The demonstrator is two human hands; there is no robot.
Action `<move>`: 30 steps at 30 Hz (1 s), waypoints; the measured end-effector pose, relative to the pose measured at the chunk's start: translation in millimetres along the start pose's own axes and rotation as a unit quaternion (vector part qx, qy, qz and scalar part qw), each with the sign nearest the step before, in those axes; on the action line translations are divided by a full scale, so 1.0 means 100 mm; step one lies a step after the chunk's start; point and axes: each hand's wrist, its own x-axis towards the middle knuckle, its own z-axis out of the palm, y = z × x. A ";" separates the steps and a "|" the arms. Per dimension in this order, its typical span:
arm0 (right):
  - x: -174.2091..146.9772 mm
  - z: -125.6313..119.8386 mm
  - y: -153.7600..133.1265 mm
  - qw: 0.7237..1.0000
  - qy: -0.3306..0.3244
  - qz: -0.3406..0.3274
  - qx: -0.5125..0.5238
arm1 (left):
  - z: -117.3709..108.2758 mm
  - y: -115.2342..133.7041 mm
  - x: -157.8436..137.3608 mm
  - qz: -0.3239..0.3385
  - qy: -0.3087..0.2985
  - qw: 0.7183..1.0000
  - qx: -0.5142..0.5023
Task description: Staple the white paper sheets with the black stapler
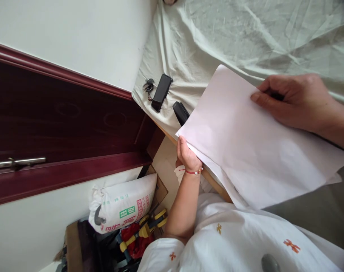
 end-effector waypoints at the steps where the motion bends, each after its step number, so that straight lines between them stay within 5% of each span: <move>1: -0.01 -0.01 -0.01 1.000 0.014 0.000 0.002 | 0.01 0.00 -0.01 0.002 -0.008 1.000 -0.002; 6: -0.01 -0.03 -0.04 0.999 0.014 0.041 -0.025 | 0.03 0.01 -0.03 0.003 -0.030 1.000 -0.007; 13: 0.01 0.00 0.06 1.000 -0.010 -0.018 0.006 | 0.07 0.01 -0.02 -0.001 0.002 1.000 0.001; 30: 0.04 0.01 0.09 0.997 -0.043 0.025 0.065 | 0.10 -0.02 -0.01 0.011 0.013 0.999 0.028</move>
